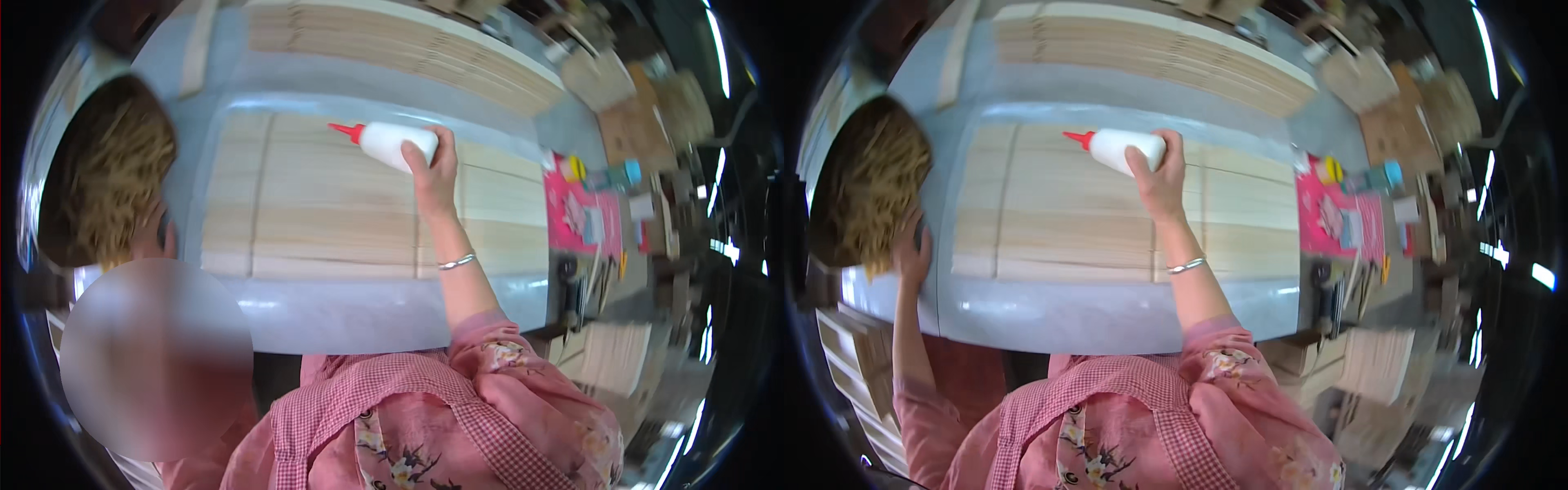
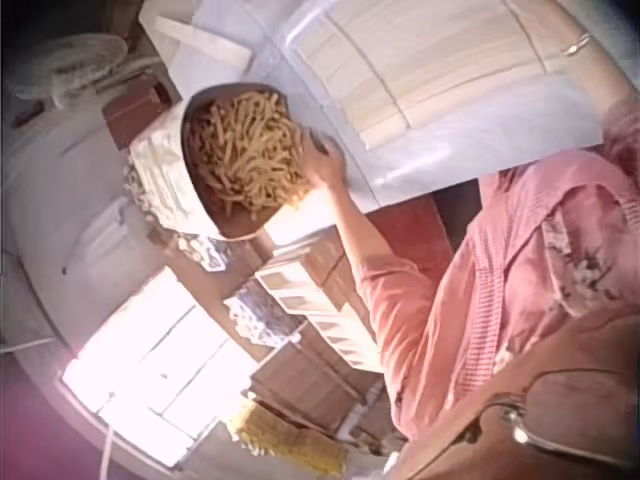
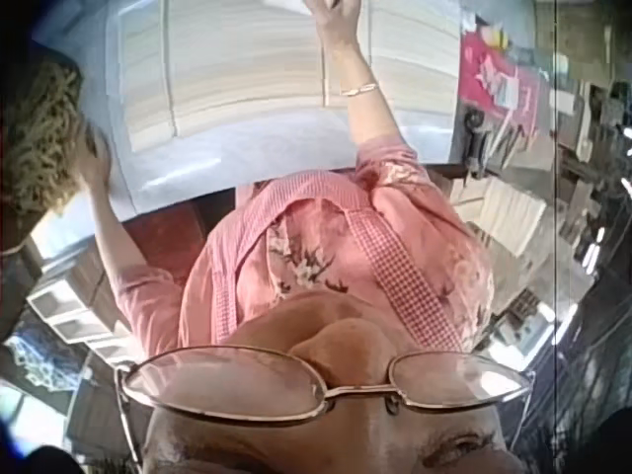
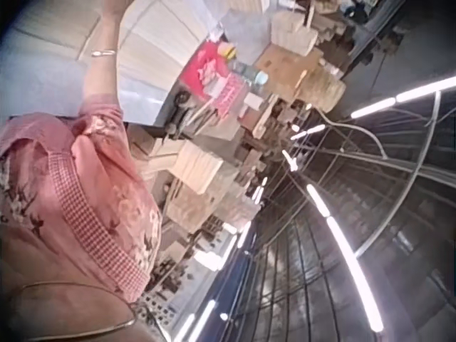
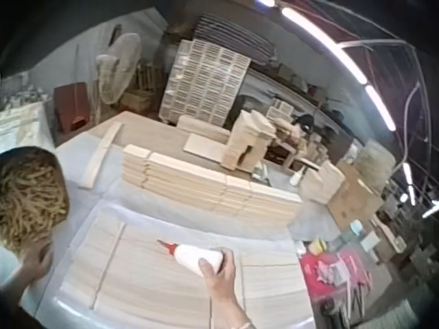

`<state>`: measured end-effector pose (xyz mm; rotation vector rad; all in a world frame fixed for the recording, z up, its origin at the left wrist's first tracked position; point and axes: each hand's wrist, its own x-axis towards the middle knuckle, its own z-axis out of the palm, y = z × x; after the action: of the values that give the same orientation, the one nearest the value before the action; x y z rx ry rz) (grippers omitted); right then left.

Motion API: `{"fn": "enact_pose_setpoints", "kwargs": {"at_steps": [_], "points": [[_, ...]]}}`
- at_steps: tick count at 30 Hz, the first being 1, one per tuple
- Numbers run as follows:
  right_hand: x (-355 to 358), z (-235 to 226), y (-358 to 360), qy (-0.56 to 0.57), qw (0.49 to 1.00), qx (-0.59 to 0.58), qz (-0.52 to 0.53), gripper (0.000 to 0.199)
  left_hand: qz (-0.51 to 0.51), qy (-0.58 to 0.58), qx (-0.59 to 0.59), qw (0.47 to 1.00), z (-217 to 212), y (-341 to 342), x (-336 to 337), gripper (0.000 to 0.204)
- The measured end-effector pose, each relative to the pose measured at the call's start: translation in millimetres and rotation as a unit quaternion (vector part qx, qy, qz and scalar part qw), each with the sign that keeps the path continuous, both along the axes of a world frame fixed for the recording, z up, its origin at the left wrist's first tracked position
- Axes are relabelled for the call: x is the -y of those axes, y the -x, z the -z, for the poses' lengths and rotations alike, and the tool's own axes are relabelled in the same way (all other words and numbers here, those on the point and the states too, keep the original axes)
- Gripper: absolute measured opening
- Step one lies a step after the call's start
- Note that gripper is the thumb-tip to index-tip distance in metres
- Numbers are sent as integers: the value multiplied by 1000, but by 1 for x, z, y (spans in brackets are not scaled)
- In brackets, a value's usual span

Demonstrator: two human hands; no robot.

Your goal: Assembling wooden boxes by applying glue to wooden slats and securing them with a pneumatic nail gun.

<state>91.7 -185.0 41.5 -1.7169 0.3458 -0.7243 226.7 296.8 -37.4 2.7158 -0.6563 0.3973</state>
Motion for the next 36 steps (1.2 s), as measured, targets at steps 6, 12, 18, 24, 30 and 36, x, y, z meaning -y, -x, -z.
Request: {"fn": "enact_pose_setpoints", "kwargs": {"at_steps": [6,12,18,24,30,36], "points": [[159,8,137,86,972,26,216,41,68,-42,62,995,-8,-6,13,34],[319,41,221,263,874,-164,374,37,58,-73,73,993,-9,-2,2,35],[318,16,193,379,761,-447,279,49,-22,-27,32,999,0,23,0,46],[287,14,67,471,871,-140,3,33,-19,-61,23,998,-12,10,18,43],[-12,-5,-97,444,828,-17,-342,45,-16,-15,31,999,-9,14,11,40],[-102,32,-202,462,810,-28,-358,46,-9,36,16,999,-14,8,17,38]]}}
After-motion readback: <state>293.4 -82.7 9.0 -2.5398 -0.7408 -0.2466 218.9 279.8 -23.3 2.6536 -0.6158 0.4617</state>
